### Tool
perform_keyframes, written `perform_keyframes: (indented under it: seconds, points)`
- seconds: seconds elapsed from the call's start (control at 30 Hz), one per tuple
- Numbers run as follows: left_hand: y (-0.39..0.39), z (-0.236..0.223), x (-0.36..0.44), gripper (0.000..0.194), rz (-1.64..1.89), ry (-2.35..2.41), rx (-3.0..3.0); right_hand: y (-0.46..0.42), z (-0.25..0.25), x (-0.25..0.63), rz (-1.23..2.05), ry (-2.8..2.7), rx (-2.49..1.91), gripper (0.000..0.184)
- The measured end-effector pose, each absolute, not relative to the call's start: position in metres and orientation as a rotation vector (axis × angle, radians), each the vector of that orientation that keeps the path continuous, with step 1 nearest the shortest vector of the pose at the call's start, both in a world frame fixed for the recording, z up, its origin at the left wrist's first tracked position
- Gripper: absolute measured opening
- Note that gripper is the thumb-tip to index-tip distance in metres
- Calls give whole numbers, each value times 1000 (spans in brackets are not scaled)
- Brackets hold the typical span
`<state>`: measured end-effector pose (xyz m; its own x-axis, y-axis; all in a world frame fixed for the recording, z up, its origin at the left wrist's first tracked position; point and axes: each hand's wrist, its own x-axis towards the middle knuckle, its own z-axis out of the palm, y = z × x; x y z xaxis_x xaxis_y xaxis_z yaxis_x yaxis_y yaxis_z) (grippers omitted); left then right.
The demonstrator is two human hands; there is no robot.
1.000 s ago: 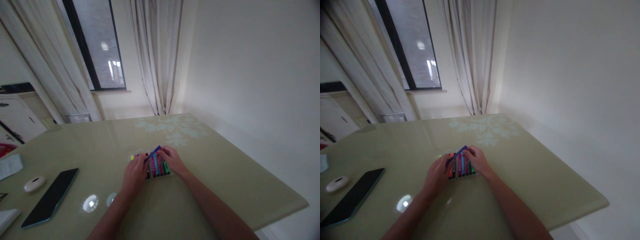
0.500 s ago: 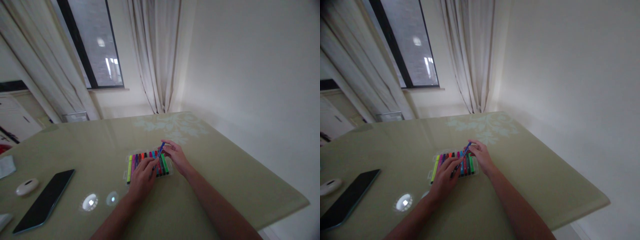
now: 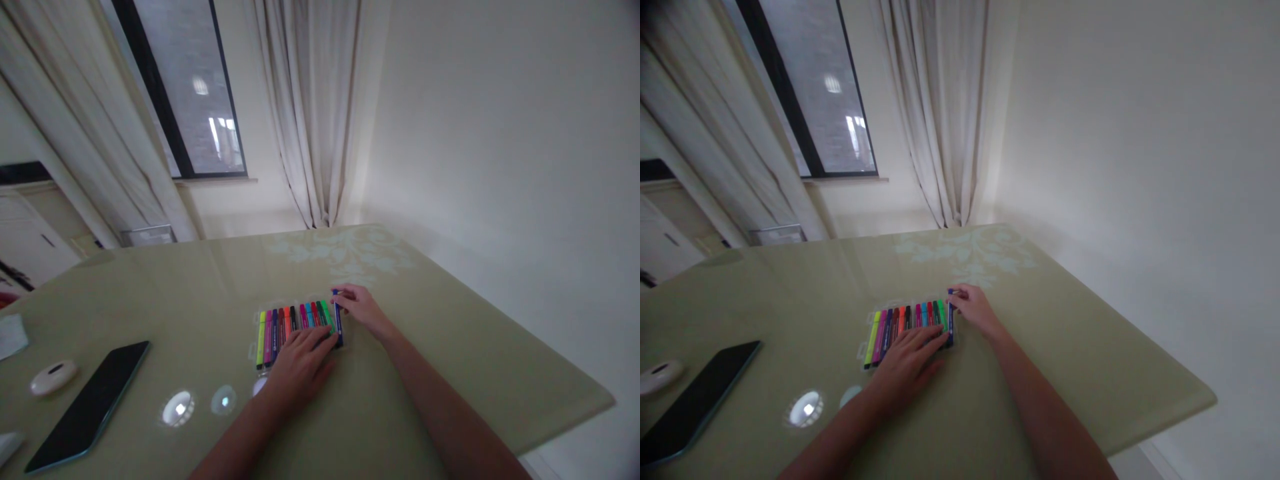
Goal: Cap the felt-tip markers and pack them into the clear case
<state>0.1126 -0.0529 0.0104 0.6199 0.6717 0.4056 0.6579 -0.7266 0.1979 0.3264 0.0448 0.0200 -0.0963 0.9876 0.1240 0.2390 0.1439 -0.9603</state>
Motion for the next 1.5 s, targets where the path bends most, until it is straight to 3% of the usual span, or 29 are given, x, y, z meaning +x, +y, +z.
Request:
perform_keyframes:
  seconds: [0.2, 0.4, 0.8, 0.97, 1.1, 1.23, 1.33, 1.5]
  points:
    - [-56, 14, 117, 56, 541, 1197, 2788, 45, 11, 328, 797, -1736, -1321, 25]
    - [-56, 13, 119, 50, 517, 1195, 2839, 45, 5, 321, 632, -1885, -1326, 13]
    - [-59, 8, 127, 45, 583, 1283, 2821, 40, 4, 316, 526, -1945, -1394, 13]
    - [-56, 12, 122, 49, 611, 1217, 2850, 39, 5, 316, 568, -1860, -1402, 22]
    - [-43, 32, 90, 36, 672, 1758, 2614, 39, 9, 325, 486, -1833, -1521, 20]
    - [-31, 50, 44, 45, 425, 2526, 2120, 39, 11, 332, 266, -1912, -1692, 39]
    - [-25, 46, 25, 56, 308, 2479, 1969, 39, 9, 332, 253, -1936, -1650, 45]
    - [-17, 33, 24, 73, 399, 2212, 1808, 37, 6, 326, 359, -1953, -1563, 38]
